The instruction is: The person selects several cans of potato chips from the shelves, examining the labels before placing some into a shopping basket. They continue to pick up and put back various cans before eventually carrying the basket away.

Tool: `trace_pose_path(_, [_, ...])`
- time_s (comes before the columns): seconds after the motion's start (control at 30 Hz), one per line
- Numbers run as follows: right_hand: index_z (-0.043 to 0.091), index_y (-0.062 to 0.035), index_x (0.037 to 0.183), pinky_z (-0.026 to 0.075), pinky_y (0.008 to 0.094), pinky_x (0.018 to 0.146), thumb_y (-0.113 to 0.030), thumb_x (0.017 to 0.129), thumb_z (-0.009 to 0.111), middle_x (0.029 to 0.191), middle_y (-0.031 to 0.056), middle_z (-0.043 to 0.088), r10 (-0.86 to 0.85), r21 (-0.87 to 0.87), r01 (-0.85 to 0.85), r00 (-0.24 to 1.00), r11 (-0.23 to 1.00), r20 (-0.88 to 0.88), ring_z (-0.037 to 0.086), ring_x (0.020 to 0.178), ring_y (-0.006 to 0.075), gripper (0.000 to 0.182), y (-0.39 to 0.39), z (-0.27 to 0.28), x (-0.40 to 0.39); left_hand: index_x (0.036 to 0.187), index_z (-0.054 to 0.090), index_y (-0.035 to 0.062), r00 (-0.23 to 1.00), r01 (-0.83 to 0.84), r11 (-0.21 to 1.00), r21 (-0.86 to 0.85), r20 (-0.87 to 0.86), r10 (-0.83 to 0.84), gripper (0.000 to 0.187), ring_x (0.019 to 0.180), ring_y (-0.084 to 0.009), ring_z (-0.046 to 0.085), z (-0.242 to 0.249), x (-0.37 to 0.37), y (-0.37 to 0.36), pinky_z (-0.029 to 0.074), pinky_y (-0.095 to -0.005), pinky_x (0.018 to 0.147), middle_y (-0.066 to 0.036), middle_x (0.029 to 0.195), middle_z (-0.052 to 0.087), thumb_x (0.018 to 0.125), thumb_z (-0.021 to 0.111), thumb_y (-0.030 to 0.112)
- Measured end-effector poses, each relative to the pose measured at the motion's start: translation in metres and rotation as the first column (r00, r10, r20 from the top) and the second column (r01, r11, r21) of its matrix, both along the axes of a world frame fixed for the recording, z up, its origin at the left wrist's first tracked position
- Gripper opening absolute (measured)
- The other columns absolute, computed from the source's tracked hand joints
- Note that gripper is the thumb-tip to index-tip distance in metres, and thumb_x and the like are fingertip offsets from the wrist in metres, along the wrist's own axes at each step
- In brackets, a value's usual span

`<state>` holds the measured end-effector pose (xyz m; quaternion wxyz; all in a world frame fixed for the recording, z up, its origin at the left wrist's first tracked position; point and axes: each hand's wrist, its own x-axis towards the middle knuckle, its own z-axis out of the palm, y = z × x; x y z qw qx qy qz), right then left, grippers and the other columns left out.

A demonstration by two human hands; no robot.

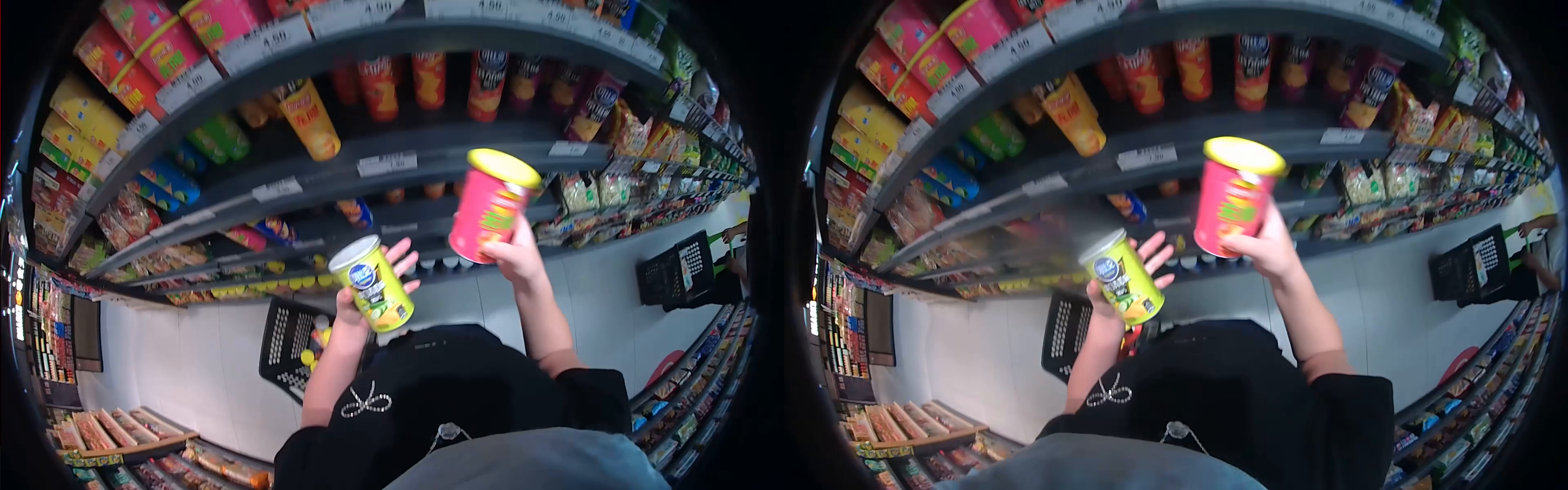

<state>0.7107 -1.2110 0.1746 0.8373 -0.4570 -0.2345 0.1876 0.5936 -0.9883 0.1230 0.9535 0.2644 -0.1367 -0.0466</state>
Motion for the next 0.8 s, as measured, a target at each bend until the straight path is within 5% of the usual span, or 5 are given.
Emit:
trace_pose_path(0.07, [0.037,-0.0022,0.125,0.044,0.0353,0.09,-0.002,0.061,0.072,0.113,0.0096,0.054,-0.076,0.074,0.069,0.992,0.995,0.097,0.055,0.105,0.0199,0.072,-0.016,0.024,0.01,0.129,0.037,0.0119,0.999,0.018,0.983,-0.183,-0.03,-0.024,0.079,0.123,-0.0378,0.036,-0.012,-0.003,0.002,0.034,-0.0544,0.098,-0.021,0.137,0.031,0.066,0.072,0.045])
trace_pose_path(0.23, [0.04,-0.0014,0.122,0.045,0.0328,0.088,-0.007,0.06,0.075,0.11,0.0085,0.055,-0.189,0.015,0.192,0.947,0.981,0.258,0.056,0.1,0.0185,0.071,-0.028,0.063,0.04,0.125,0.042,0.0224,0.967,-0.086,0.958,-0.275,-0.255,0.014,0.067,0.109,-0.0328,0.047,-0.038,-0.013,0.0,0.034,-0.0611,0.092,-0.014,0.117,0.048,0.07,0.063,0.054])
trace_pose_path(0.67, [0.04,-0.0011,0.121,0.045,0.0344,0.087,-0.003,0.063,0.069,0.109,0.009,0.056,-0.212,0.209,0.136,0.891,0.968,0.402,0.056,0.101,0.0198,0.064,-0.037,0.156,0.087,0.129,0.036,0.017,0.967,-0.079,0.94,-0.33,-0.254,-0.008,0.071,0.105,-0.0396,0.05,-0.072,-0.035,0.012,0.044,-0.0608,0.08,-0.019,0.114,0.051,0.074,0.061,0.054])
trace_pose_path(0.8, [0.042,0.0004,0.117,0.045,0.0326,0.085,-0.004,0.066,0.067,0.105,0.0088,0.057,-0.122,0.116,0.077,0.877,0.99,0.465,0.057,0.096,0.0175,0.057,-0.019,0.18,0.086,0.129,0.036,0.0141,0.966,-0.1,0.927,-0.362,-0.26,0.002,0.073,0.105,-0.04,0.05,-0.071,-0.039,0.011,0.045,-0.0605,0.079,-0.02,0.116,0.05,0.074,0.06,0.055])
